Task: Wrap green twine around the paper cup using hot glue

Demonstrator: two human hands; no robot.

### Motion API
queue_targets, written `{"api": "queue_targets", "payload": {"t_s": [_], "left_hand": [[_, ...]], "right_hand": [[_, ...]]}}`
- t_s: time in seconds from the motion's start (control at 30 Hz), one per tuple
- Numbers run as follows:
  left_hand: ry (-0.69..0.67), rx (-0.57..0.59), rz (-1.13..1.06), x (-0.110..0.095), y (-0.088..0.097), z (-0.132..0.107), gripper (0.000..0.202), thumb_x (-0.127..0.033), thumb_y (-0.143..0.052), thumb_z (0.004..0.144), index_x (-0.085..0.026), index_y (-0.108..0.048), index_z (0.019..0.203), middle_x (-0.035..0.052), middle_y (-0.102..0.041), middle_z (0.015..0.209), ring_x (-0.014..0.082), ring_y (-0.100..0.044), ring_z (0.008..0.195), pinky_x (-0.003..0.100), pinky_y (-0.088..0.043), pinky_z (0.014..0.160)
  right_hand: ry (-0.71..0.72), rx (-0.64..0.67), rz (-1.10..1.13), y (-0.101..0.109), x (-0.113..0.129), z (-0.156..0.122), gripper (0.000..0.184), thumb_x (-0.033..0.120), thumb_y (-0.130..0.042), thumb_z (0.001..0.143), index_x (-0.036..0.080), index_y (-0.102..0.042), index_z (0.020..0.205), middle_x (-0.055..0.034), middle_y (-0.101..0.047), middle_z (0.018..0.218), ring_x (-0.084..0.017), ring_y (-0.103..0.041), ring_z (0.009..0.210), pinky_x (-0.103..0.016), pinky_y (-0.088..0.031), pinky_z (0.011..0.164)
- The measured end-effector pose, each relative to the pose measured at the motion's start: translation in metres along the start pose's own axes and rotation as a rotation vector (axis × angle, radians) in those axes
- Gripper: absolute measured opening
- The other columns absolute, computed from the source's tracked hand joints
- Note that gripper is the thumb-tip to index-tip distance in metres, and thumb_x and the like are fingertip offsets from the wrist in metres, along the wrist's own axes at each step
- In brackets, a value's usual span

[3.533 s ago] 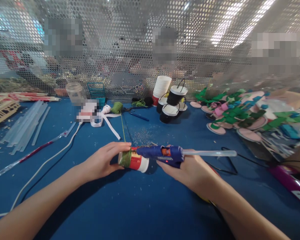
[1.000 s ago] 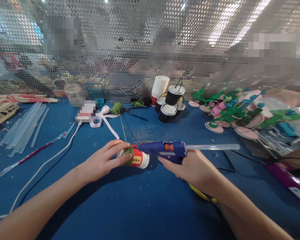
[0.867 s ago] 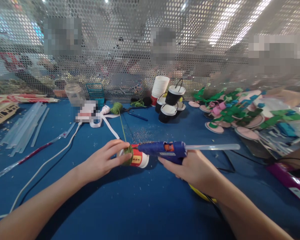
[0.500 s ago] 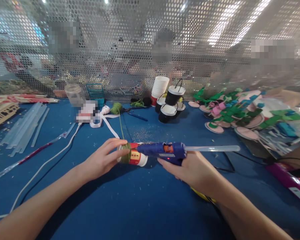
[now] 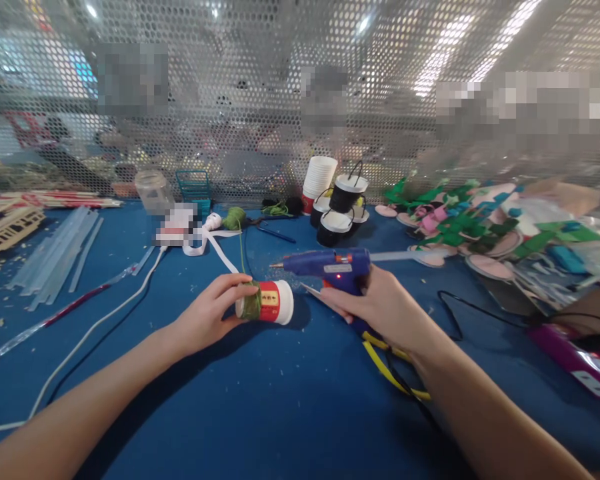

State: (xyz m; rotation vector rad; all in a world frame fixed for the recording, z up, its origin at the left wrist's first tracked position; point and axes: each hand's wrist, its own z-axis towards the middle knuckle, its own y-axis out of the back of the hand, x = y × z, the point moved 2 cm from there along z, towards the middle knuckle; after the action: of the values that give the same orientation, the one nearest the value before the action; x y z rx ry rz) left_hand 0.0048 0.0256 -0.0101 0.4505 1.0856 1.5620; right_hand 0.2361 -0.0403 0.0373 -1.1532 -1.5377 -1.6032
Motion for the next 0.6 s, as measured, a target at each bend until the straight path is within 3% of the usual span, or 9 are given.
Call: {"api": "queue_targets", "payload": {"t_s": [0.1,0.3,0.43,0.6], "left_hand": [[-0.033,-0.008,0.026,0.0,-0.003,-0.001,0.036,-0.012,-0.057,0.078,-0.016,-0.044,0.111,0.014,-0.05,0.114,0.0228,-0.053,0.103,0.039,-0.051,0.084],[-0.126,-0.055,0.103,-0.003,-0.005,-0.001,0.032,-0.009,-0.053,0.08,-0.015,-0.045,0.11,0.0146,-0.051,0.111,0.0232,-0.052,0.1,0.039,-0.052,0.081],[-0.17,-0.079,0.136,-0.007,-0.005,0.0,0.027,-0.009,-0.049,0.082,-0.013,-0.046,0.108,0.0151,-0.052,0.108,0.0231,-0.052,0.098,0.039,-0.052,0.08],[-0.199,-0.086,0.154,-0.011,-0.005,0.0,0.027,-0.007,-0.048,0.081,-0.013,-0.046,0.108,0.0146,-0.052,0.108,0.023,-0.05,0.099,0.038,-0.052,0.079]], "right_hand": [[0.056,-0.058,-0.026,0.005,-0.008,0.017,0.021,0.035,-0.063,0.068,0.016,-0.054,0.07,0.002,-0.057,0.058,-0.01,-0.051,0.049,-0.022,-0.041,0.046],[-0.089,-0.02,-0.256,-0.001,-0.028,0.054,0.023,0.029,-0.047,0.083,0.016,-0.05,0.064,-0.0032,-0.061,0.063,-0.008,-0.053,0.047,-0.019,-0.043,0.047],[-0.112,-0.006,-0.421,-0.012,-0.038,0.071,0.025,0.033,-0.045,0.084,0.015,-0.053,0.069,-0.0045,-0.061,0.055,-0.013,-0.058,0.046,-0.022,-0.044,0.047],[-0.091,-0.055,-0.684,-0.02,-0.041,0.083,0.033,0.036,-0.046,0.084,0.009,-0.063,0.075,-0.0194,-0.067,0.082,-0.028,-0.064,0.081,-0.031,-0.045,0.065]]}}
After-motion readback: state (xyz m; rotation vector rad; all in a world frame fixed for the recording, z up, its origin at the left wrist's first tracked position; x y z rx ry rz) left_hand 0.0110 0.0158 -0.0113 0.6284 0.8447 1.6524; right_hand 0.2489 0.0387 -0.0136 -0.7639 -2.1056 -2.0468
